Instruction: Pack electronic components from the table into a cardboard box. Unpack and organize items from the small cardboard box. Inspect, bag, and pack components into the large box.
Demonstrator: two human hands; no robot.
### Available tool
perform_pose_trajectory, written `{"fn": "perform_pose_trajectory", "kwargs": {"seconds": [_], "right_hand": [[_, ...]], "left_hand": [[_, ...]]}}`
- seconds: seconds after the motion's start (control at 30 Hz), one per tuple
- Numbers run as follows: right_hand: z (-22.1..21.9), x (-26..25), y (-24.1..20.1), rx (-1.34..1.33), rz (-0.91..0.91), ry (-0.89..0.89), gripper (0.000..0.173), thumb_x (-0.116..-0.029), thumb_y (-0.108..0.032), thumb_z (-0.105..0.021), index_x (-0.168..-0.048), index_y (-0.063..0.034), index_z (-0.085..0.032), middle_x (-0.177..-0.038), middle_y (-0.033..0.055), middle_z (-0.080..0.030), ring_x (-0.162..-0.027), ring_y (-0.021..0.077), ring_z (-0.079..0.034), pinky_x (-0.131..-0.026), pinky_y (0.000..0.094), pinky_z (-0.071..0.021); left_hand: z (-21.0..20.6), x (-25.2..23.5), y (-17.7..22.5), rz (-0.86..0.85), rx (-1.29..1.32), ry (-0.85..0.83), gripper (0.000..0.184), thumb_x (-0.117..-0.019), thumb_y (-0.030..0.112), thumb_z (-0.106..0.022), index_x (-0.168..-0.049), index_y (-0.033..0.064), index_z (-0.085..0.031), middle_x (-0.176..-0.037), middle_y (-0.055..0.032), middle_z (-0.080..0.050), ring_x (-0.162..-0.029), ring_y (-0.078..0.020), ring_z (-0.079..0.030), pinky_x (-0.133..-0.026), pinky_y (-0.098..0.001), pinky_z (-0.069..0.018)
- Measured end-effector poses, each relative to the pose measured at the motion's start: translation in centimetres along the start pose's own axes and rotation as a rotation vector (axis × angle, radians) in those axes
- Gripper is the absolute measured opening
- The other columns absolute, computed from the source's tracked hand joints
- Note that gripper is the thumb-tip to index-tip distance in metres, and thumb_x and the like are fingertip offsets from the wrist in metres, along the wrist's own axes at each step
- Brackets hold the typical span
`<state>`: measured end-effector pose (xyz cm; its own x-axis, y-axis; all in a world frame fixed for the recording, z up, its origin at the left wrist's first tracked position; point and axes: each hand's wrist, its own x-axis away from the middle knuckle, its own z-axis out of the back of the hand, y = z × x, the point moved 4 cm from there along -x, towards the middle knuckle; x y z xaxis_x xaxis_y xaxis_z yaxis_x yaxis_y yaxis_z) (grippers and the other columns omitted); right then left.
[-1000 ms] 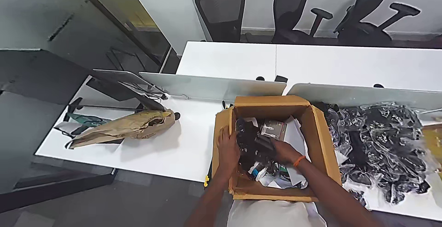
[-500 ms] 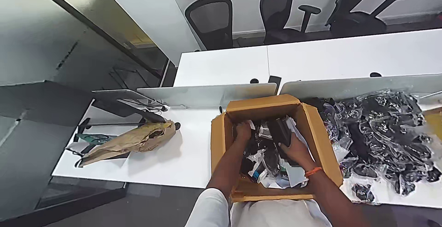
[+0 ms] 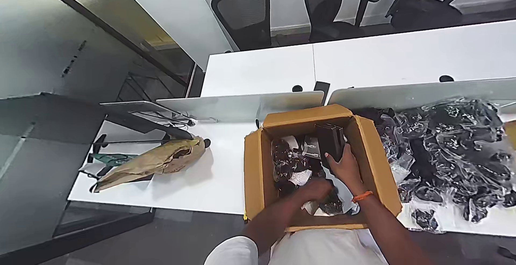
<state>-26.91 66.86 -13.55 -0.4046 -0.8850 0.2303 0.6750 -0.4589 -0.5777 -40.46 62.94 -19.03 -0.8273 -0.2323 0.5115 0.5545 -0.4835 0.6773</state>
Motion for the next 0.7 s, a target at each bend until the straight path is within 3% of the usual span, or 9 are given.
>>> {"fn": "perform_pose_trajectory", "kwargs": {"seconds": [0.07, 0.13, 0.17, 0.23, 0.3, 0.4, 0.5, 0.6, 0.7], "right_hand": [[0.1, -0.1, -0.1, 0.006, -0.005, 0.006, 0.095, -0.0892, -0.056, -0.069, -0.156, 0.0009, -0.031, -0.139, 0.0223, -0.059, -0.127, 0.0342, -0.06, -0.107, 0.0528, -0.0474], [0.3, 0.0, -0.1, 0.004, 0.005, 0.035, 0.094, -0.0892, -0.052, -0.07, -0.156, 0.0003, -0.03, -0.141, 0.0213, -0.058, -0.128, 0.0325, -0.059, -0.108, 0.051, -0.0476], [0.4, 0.0, -0.2, -0.009, 0.021, 0.049, 0.092, -0.0897, -0.049, -0.07, -0.157, -0.0007, -0.029, -0.144, 0.0204, -0.056, -0.13, 0.0318, -0.058, -0.109, 0.0501, -0.0471], [0.5, 0.1, -0.3, -0.014, 0.055, 0.072, 0.09, -0.0905, -0.044, -0.07, -0.157, -0.0008, -0.027, -0.147, 0.0203, -0.054, -0.13, 0.0328, -0.058, -0.108, 0.0509, -0.0481], [0.4, 0.1, -0.3, 0.012, 0.066, 0.064, 0.09, -0.0919, -0.043, -0.069, -0.158, -0.0008, -0.026, -0.15, 0.0199, -0.052, -0.132, 0.0336, -0.057, -0.109, 0.0515, -0.0475], [0.3, 0.0, -0.1, 0.036, 0.078, 0.053, 0.088, -0.0918, -0.041, -0.069, -0.158, -0.0019, -0.028, -0.149, 0.0199, -0.052, -0.133, 0.033, -0.056, -0.11, 0.051, -0.0463], [0.2, 0.0, -0.2, 0.037, 0.073, 0.052, 0.086, -0.0914, -0.042, -0.07, -0.156, -0.0021, -0.031, -0.147, 0.0196, -0.053, -0.133, 0.0324, -0.056, -0.11, 0.0501, -0.0466], [0.2, 0.1, -0.4, 0.012, 0.083, 0.047, 0.087, -0.0912, -0.045, -0.069, -0.156, -0.0018, -0.031, -0.147, 0.019, -0.054, -0.132, 0.0315, -0.057, -0.109, 0.0502, -0.0474], [-0.9, -0.1, -0.1, 0.042, 0.149, -0.046, 0.09, -0.0915, -0.049, -0.067, -0.158, -0.001, -0.028, -0.15, 0.0199, -0.05, -0.137, 0.0318, -0.052, -0.114, 0.05, -0.0421]], "left_hand": [[4.2, 0.9, -3.4, 0.286, 0.009, 0.142, 0.027, -0.0927, 0.021, -0.069, -0.116, 0.007, -0.072, -0.12, -0.022, -0.069, -0.116, -0.043, -0.064, -0.094, -0.0685, -0.0511], [7.6, 1.8, -7.3, 0.44, 0.137, 0.35, 0.028, -0.0937, 0.017, -0.065, -0.12, 0.0071, -0.071, -0.121, -0.02, -0.069, -0.116, -0.0388, -0.065, -0.098, -0.0632, -0.0517], [9.1, 2.4, -8.9, 0.473, 0.252, 0.464, 0.029, -0.0941, 0.013, -0.062, -0.121, 0.005, -0.07, -0.118, -0.0181, -0.07, -0.113, -0.0338, -0.067, -0.098, -0.0571, -0.0536], [11.0, 3.1, -10.6, 0.469, 0.57, 0.656, 0.025, -0.0949, 0.01, -0.063, -0.117, 0.0, -0.067, -0.102, -0.0138, -0.073, -0.094, -0.0232, -0.072, -0.088, -0.0435, -0.0591], [11.2, 2.9, -10.7, 0.486, 0.648, 0.681, 0.026, -0.0938, 0.012, -0.065, -0.117, 0.0008, -0.066, -0.097, -0.0125, -0.073, -0.088, -0.022, -0.072, -0.084, -0.043, -0.0598], [8.5, 1.4, -10.8, 0.571, 0.373, 0.551, 0.041, -0.0926, 0.017, -0.063, -0.132, 0.0075, -0.063, -0.122, -0.015, -0.07, -0.113, -0.0303, -0.068, -0.098, -0.0541, -0.0547], [4.9, 0.5, -11.0, 0.722, 0.164, 0.475, 0.08, -0.0813, 0.032, -0.078, -0.15, 0.006, -0.047, -0.153, -0.0257, -0.043, -0.134, -0.0481, -0.049, -0.101, -0.067, -0.0477], [4.6, 0.7, -11.9, 0.81, 0.024, 0.55, 0.097, -0.0747, 0.04, -0.083, -0.156, 0.0085, -0.04, -0.165, -0.0228, -0.027, -0.15, -0.0505, -0.025, -0.109, -0.0739, -0.0329], [4.9, 0.6, -13.7, 0.797, -0.073, 0.482, 0.105, -0.0742, 0.026, -0.085, -0.163, 0.015, -0.03, -0.17, -0.0181, -0.017, -0.153, -0.0498, -0.017, -0.111, -0.0795, -0.0219]]}}
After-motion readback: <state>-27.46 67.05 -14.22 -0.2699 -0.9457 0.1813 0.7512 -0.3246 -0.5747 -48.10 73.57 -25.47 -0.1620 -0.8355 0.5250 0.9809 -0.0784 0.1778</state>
